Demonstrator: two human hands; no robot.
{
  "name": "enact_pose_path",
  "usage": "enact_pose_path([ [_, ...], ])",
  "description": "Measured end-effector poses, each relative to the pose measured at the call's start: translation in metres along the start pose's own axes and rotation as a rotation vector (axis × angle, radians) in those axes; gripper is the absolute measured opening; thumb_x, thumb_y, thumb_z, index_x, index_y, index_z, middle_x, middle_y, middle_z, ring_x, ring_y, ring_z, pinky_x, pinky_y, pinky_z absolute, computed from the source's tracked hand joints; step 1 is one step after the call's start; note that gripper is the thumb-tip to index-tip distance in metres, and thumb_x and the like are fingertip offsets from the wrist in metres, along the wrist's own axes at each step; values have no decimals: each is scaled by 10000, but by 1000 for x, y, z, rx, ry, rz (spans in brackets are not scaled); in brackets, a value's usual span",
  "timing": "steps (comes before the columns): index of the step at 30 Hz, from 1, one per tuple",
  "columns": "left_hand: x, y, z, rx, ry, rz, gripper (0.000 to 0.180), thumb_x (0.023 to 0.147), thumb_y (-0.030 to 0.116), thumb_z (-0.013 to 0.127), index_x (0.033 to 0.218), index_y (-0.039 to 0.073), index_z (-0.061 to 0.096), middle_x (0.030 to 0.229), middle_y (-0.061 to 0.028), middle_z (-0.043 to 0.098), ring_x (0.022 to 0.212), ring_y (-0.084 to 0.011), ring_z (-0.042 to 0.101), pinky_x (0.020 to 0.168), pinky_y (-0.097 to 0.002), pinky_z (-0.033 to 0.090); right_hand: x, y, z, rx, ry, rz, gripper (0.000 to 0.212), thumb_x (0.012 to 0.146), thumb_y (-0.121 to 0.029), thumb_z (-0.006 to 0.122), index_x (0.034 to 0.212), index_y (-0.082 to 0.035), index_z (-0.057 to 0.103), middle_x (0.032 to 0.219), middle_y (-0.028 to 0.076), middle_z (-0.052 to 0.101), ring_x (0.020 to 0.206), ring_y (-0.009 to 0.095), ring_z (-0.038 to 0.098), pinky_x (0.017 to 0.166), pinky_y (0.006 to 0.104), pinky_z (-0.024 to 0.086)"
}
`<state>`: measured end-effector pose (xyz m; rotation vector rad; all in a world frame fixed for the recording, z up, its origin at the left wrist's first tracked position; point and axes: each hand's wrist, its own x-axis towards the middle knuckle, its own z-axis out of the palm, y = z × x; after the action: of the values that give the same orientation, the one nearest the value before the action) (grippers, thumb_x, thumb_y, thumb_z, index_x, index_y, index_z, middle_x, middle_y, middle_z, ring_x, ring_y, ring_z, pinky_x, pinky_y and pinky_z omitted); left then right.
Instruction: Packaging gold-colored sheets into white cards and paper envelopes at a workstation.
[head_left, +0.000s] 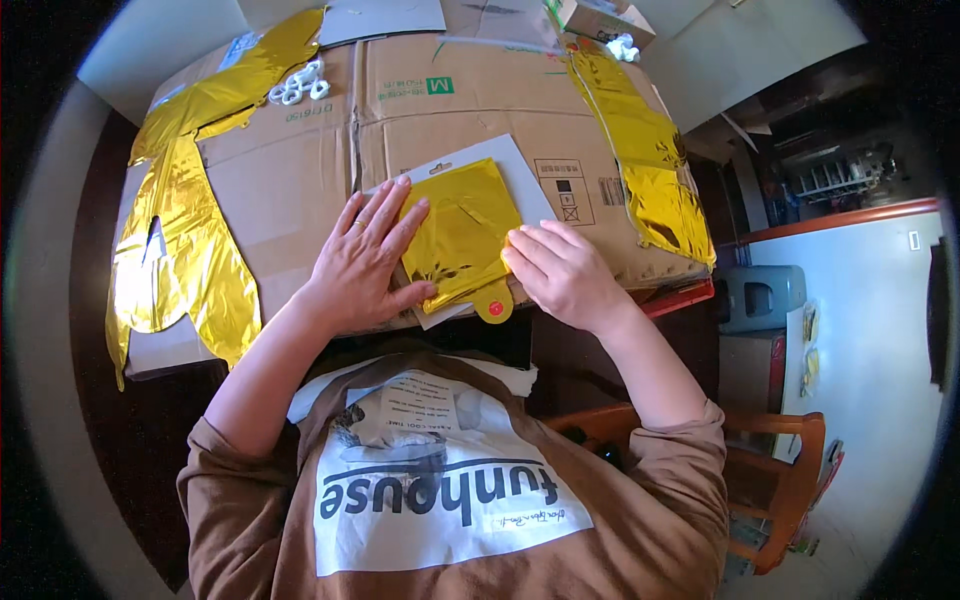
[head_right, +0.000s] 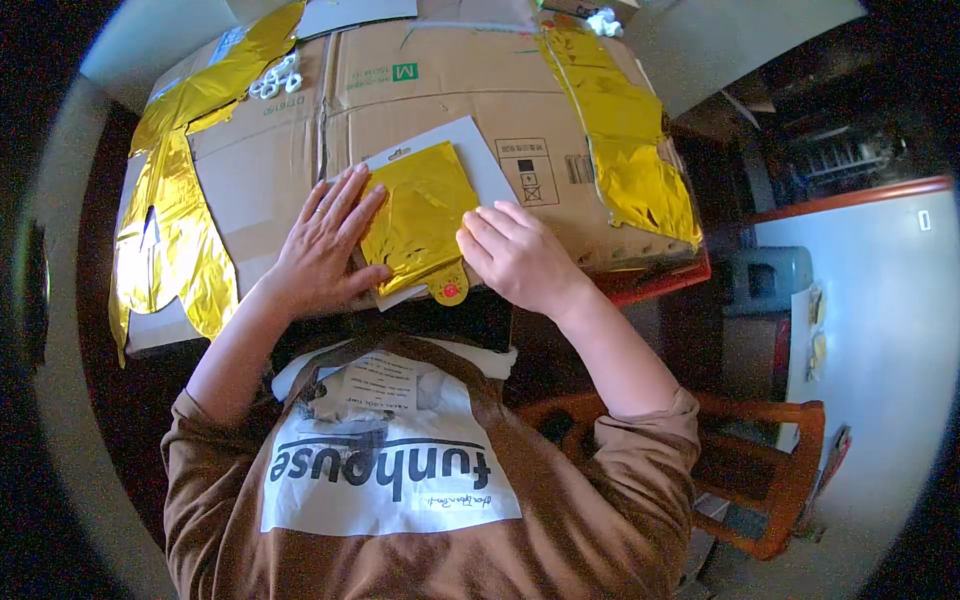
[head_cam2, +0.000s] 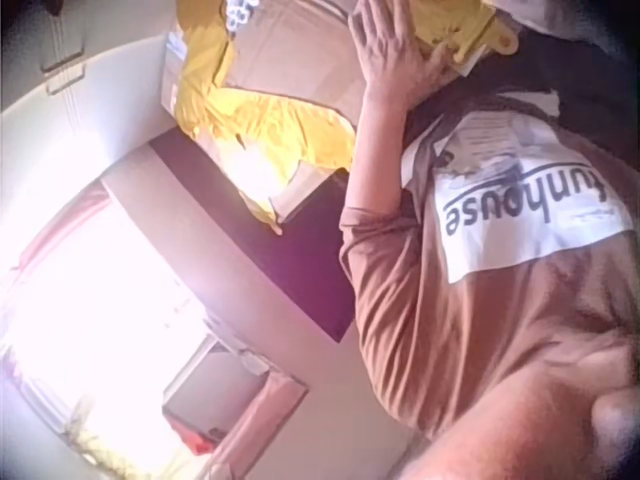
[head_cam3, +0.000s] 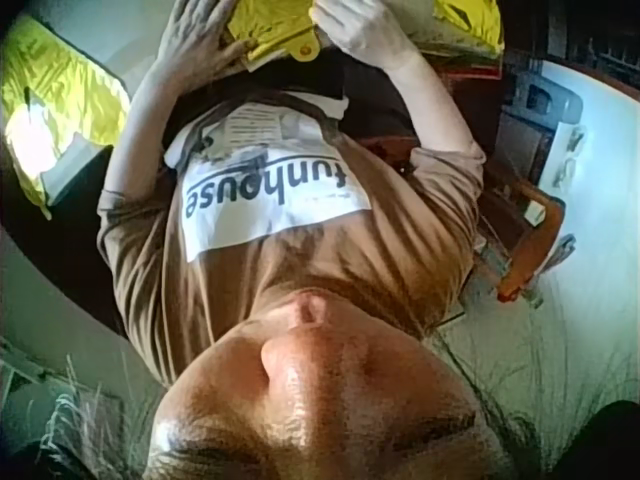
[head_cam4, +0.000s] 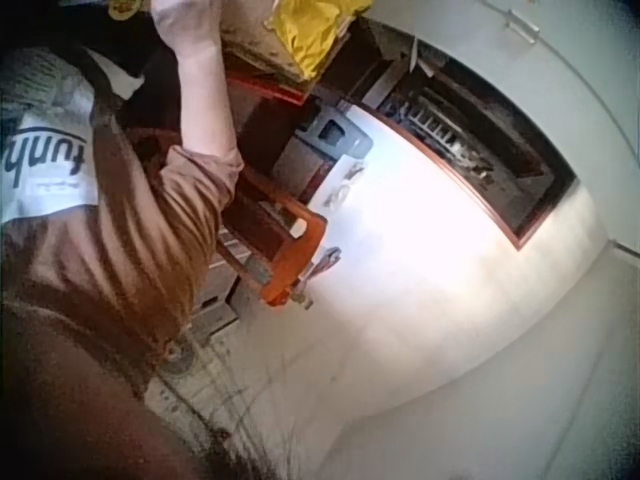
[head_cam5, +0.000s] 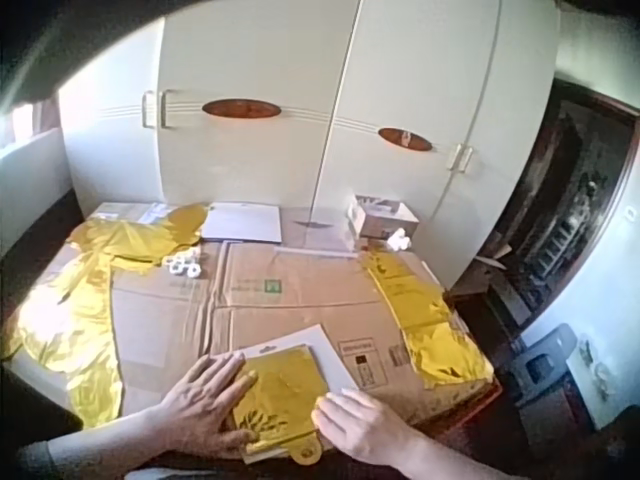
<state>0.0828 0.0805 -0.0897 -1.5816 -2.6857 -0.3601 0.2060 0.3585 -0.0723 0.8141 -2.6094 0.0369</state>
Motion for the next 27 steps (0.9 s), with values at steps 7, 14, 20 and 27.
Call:
enact_pose_path([
  [7,0,1,-11,-71,184,104,860,888,657,566,1496,67,418,1562,-209,333,1482,-363,278,1213,-512,198,3,-1,8,49,129,134,219,786,-63,709,1000,-27,679,1049,119,717,983,261,694,926,440,530],
  [14,18,8,-11,-233,398,205,486,723,119,781,1188,55,656,1167,-118,677,1128,-318,640,1032,-485,472,31,16,-8,102,241,227,163,803,-86,730,959,-87,683,980,55,743,929,216,712,936,460,511],
  [20,35,-7,-7,-399,475,78,406,745,-45,665,1146,20,674,1101,-157,693,1006,-347,682,883,-401,558,45,19,-26,9,321,313,350,811,-78,759,1148,-80,664,1219,91,698,1115,234,670,1066,481,445],
  [27,44,-10,-20,-536,500,-96,170,926,38,648,1083,-8,694,1022,-157,714,936,-274,708,823,-337,550,1,-13,-18,178,196,154,460,807,-291,692,1190,-43,624,1203,142,636,1159,296,592,1092,487,392],
])
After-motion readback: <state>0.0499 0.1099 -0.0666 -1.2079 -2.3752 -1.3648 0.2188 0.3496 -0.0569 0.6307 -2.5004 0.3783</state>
